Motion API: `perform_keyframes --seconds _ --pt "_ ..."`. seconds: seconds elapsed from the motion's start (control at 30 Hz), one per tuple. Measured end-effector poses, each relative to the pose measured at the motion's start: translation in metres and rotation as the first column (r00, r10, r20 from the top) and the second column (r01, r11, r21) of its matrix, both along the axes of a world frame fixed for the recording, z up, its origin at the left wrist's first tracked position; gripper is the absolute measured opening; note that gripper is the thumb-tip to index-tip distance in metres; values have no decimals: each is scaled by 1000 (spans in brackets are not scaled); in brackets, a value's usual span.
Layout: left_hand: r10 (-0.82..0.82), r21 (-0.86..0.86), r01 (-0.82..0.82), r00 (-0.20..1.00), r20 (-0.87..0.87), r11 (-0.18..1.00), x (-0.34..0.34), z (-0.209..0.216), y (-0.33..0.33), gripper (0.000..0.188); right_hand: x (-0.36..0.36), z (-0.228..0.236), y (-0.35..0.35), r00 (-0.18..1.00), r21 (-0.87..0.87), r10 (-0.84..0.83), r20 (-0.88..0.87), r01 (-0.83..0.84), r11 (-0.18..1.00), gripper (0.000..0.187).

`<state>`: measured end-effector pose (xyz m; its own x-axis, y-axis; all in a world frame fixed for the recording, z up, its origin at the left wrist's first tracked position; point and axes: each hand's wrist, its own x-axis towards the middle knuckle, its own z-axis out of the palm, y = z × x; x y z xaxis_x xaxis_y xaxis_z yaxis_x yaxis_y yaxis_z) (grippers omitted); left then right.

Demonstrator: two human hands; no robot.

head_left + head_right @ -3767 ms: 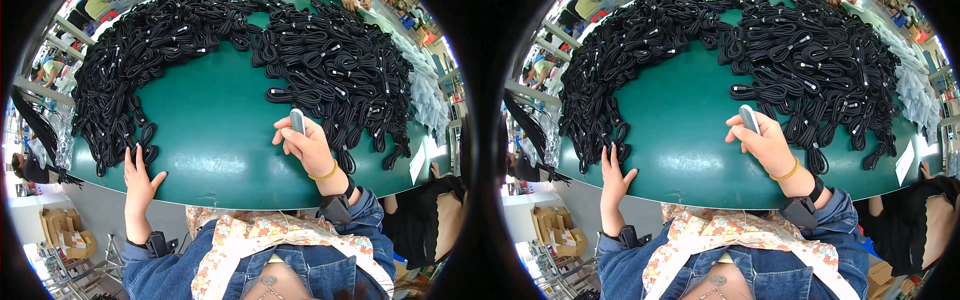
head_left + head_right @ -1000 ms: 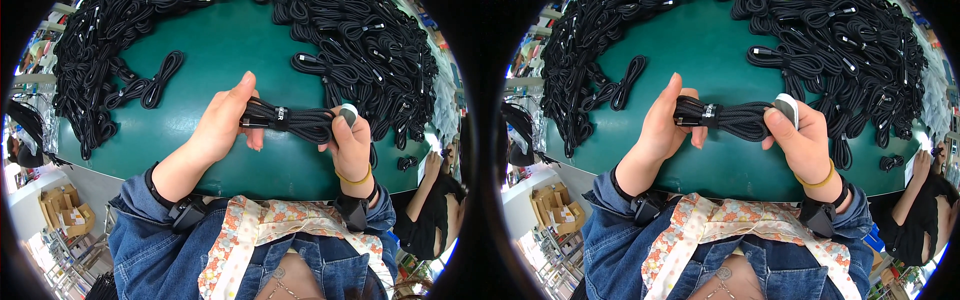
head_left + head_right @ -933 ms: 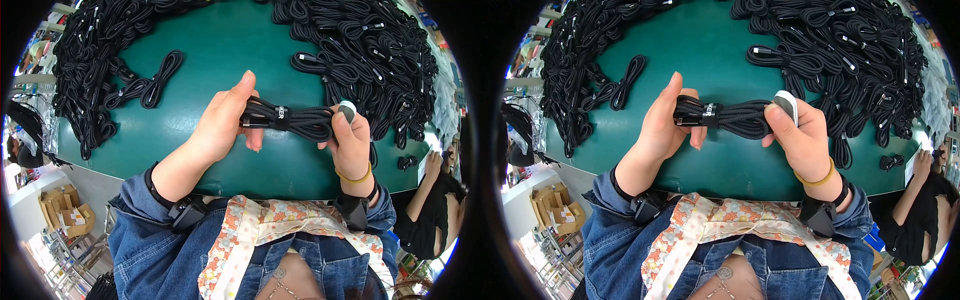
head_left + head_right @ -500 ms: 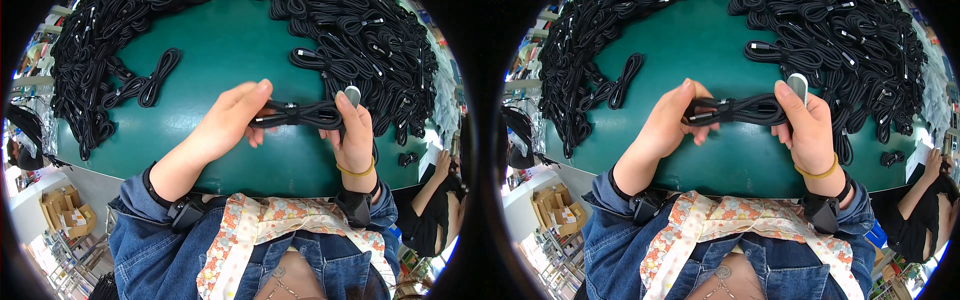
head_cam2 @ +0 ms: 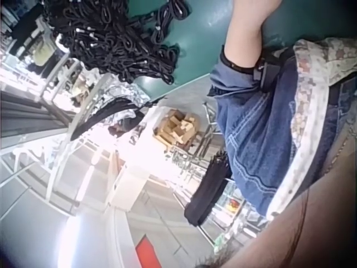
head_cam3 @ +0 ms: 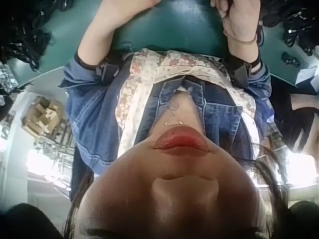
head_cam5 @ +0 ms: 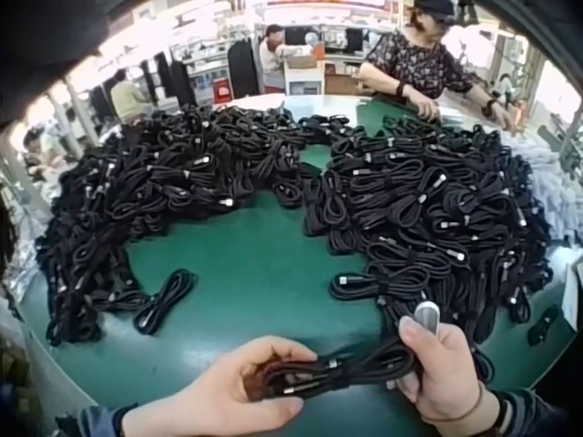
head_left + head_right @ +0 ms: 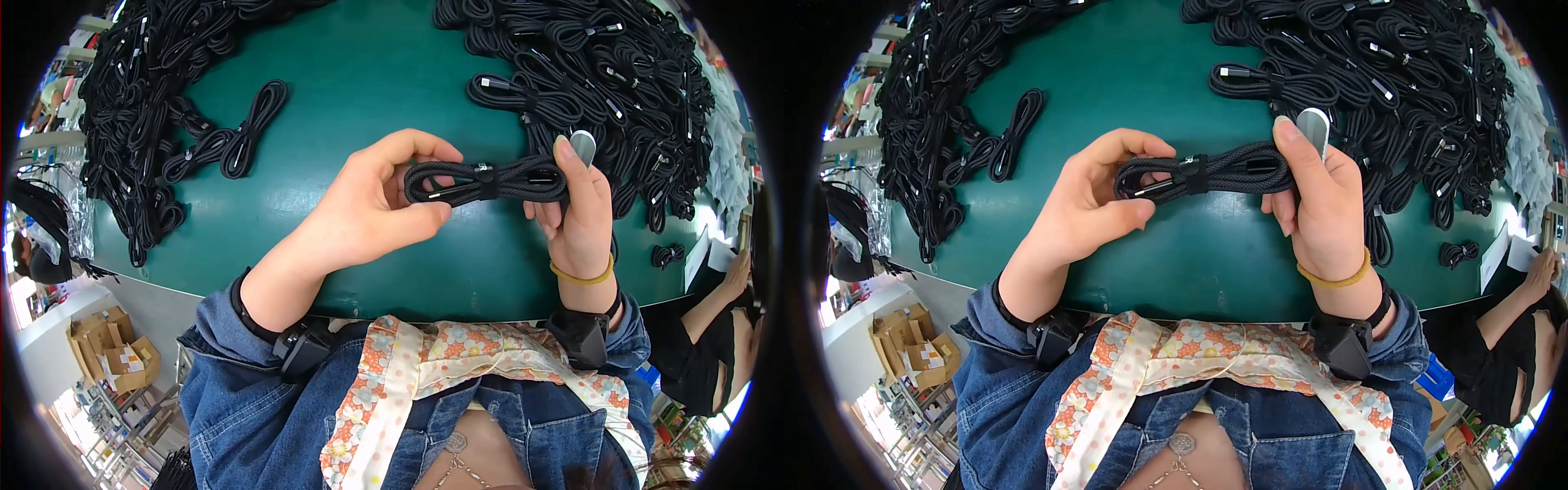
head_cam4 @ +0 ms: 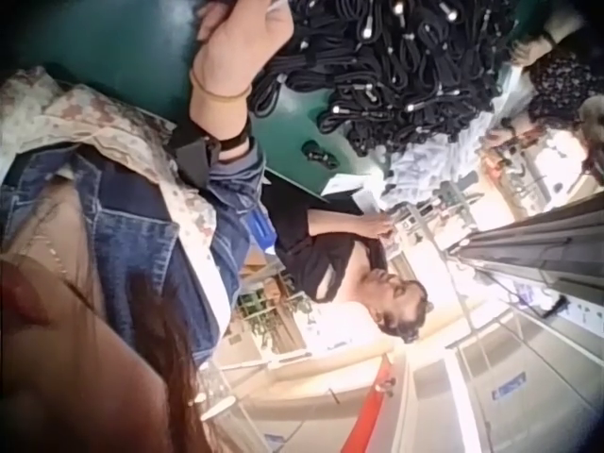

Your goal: The person picks up a bundled cable from a pile, turns it over by hand, and scans it with a handheld device. After inspecting the cable, the person places it back on the table and reaches for another.

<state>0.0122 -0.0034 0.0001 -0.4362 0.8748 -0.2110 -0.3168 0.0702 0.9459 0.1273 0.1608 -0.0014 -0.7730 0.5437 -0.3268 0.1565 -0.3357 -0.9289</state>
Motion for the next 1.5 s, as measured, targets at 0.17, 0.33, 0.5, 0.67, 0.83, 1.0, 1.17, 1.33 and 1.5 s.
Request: perform_keyframes --seconds 0.17,0.33,0.5,0.67,0.83,1.0,1.17,1.33,1.5 --pt "-4 -37 5 1000 11 999 -2 2 1 36 -1 1 1 1000 11 22 2 -22 1000 41" --pt "-8 -190 -14 993 -114 982 1 -1 3 37 -2 4 -4 996 63 1 91 -7 998 41" --pt "1 -110 -5 999 -40 994 1 0 2 39 -2 2 0 999 47 2 46 -4 999 41" --pt "8 -53 -10 999 -36 999 0 -2 0 35 -3 1 1 999 0 6 48 -6 1000 42" --pt "267 38 -265 958 -104 964 -14 0 -6 26 -1 -2 4 994 -114 88 -59 -95 989 39" --pt "538 181 -602 488 -688 778 -67 8 -34 20 0 14 1 852 -4 432 296 -452 892 35" --pt "201 -99 -738 307 -930 667 -89 15 -62 27 9 -1 10 842 168 515 162 -537 826 24" --pt "-66 -157 -784 146 -987 600 -83 10 -59 37 0 11 21 846 -449 -161 -508 -101 888 33" --pt "-361 -264 -733 27 -932 626 -85 -8 -61 44 4 -4 23 819 -364 -20 -573 -232 902 38"
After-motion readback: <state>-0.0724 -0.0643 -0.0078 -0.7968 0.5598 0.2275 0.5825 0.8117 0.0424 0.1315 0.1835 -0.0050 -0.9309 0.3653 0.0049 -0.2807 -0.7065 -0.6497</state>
